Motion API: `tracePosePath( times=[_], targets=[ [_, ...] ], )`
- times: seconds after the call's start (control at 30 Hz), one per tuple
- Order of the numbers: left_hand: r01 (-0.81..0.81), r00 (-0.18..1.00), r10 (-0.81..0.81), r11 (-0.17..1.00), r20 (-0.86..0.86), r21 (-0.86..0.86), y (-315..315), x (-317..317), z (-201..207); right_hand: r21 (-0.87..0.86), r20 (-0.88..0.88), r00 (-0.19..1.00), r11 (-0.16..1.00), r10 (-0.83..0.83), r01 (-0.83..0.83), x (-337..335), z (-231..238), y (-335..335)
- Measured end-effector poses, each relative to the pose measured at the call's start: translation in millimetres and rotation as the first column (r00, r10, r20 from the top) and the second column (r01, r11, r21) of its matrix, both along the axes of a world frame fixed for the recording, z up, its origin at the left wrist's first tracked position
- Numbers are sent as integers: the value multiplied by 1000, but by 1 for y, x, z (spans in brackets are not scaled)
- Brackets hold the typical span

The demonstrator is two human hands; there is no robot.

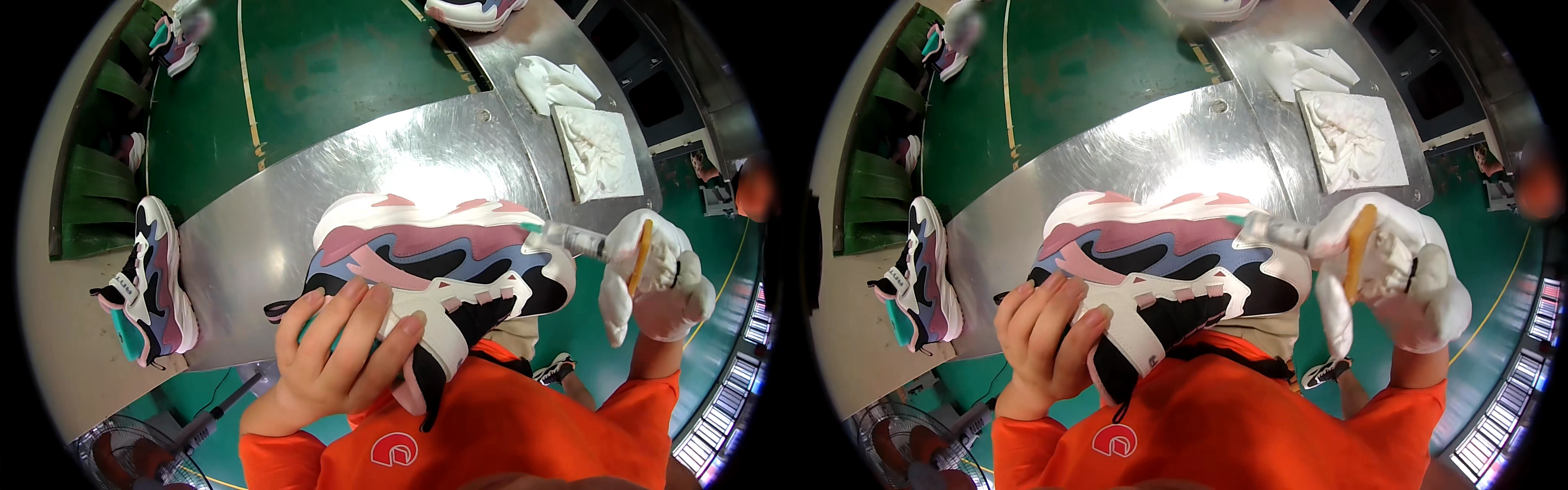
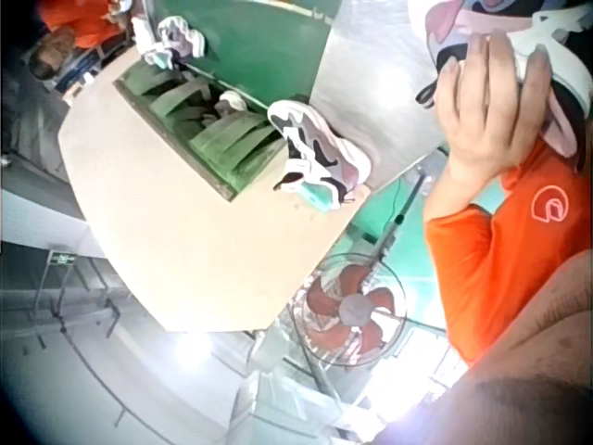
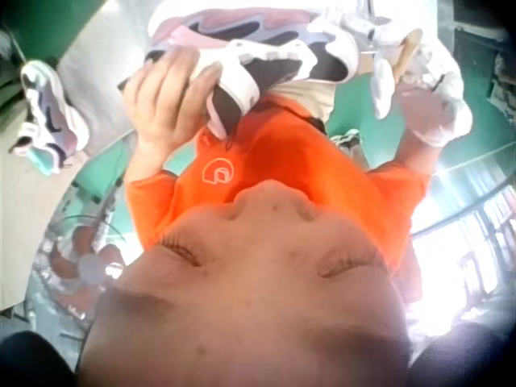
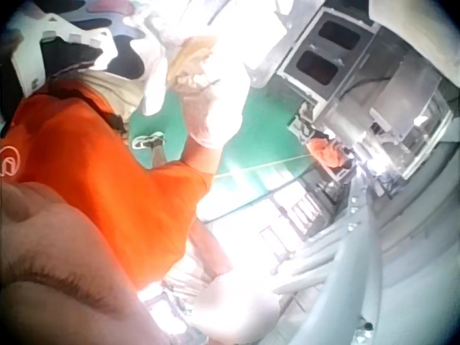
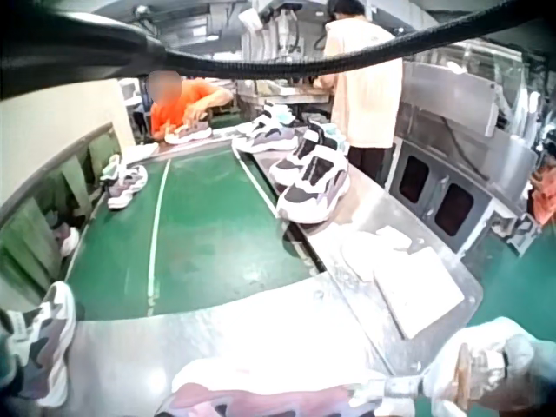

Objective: The person uses a syringe to apply glue to the seams of a multi-colored sneaker. They hold the shoe with one hand and carefully inject the adhesive along the edges of the upper and sole. After treating a shoe, they place it on a metal table and pick up another one to repeat the process.

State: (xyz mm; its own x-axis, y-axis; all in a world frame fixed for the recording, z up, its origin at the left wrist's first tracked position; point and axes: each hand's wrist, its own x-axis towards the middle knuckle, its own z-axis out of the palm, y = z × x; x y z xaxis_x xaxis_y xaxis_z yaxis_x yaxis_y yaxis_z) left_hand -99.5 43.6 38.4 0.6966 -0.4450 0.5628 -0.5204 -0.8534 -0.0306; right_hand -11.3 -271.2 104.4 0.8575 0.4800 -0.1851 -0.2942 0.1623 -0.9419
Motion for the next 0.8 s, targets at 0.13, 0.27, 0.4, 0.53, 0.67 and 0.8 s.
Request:
tracePosePath(
  times=[0.13, 0.27, 0.4, 0.53, 0.67, 0.8],
  targets=[
    [-18, 1000, 18, 1000, 15, -18, -2, 0, -1, 47, -97, 994, 998, 45, -41, 7, -2, 22],
    [5, 1000, -4, 999, 22, -36, -3, 2, -2, 21, -224, 974, 1000, 18, -14, 10, 8, 27],
    [-21, 1000, 21, 999, 20, -26, -2, 0, -3, 67, -161, 984, 996, 72, -61, 15, -3, 31],
    [-15, 1000, 16, 1000, 19, -22, -3, 0, -2, 82, -121, 989, 994, 81, -71, 15, -4, 30],
    [-18, 1000, 18, 1000, 5, -16, -3, -2, -1, 95, -101, 991, 992, 87, -78, 15, -5, 30],
    [-21, 1000, 21, 999, 12, -25, -2, -3, -4, 120, -77, 995, 991, 68, -59, 13, -10, 32]
  ],
)
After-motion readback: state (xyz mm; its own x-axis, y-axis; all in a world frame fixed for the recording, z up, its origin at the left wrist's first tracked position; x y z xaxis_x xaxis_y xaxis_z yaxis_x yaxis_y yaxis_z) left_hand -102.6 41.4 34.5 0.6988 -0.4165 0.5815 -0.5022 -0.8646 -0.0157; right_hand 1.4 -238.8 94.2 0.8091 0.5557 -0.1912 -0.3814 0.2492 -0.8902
